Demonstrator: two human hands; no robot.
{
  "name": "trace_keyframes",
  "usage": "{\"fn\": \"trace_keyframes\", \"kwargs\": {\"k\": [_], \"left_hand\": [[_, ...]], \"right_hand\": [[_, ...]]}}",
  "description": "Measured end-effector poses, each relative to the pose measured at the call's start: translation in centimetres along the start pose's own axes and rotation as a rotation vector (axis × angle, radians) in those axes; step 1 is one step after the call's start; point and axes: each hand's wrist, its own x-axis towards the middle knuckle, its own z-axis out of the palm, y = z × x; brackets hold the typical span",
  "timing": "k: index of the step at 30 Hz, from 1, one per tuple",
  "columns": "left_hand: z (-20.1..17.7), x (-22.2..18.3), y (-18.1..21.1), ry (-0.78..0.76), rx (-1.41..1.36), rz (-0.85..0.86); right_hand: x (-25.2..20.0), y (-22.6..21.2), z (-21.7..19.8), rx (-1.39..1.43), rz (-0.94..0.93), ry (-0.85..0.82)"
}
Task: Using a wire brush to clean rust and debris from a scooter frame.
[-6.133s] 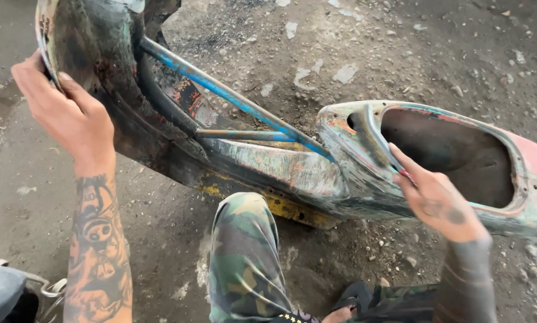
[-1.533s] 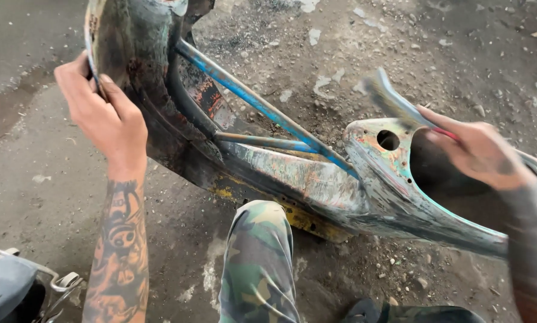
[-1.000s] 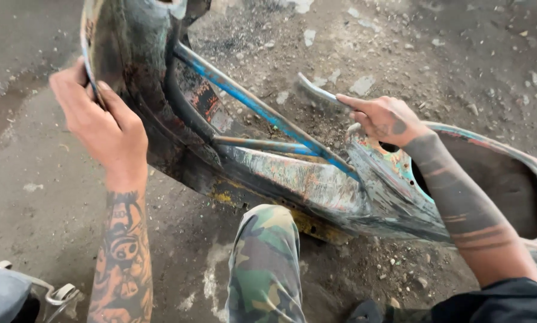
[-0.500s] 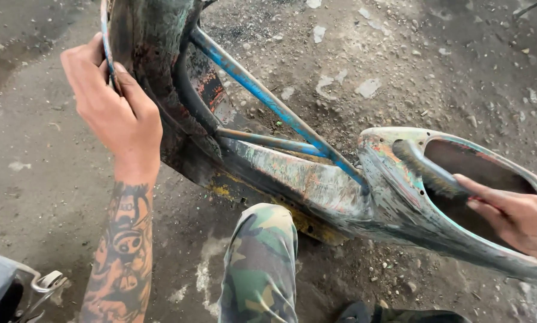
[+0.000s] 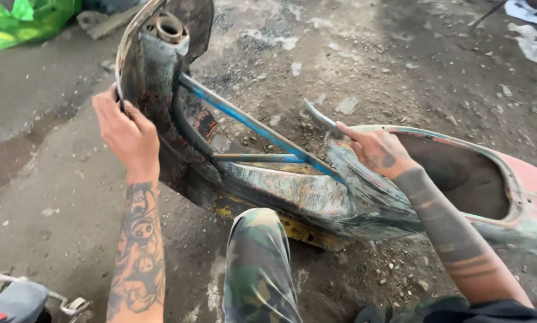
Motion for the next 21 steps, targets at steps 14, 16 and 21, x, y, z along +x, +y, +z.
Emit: {"fn": "trace_keyframes", "kwargs": {"k": [14,16,21], "left_hand": [[-0.2,-0.1,-0.1,-0.057,0.022,-0.058],[-0.5,0.2,0.3,-0.057,0.012,-0.032],[-0.9,0.3,0.7,-0.067,0.016,0.01]], "right_hand": [[-37.9,13.8,1.7,-0.37,0.966,-0.009],[-43.2,19.6,4.2,-0.248,0.969,0.175],[-37.8,12.4,2.7,-0.116,1.181,0.328]]}}
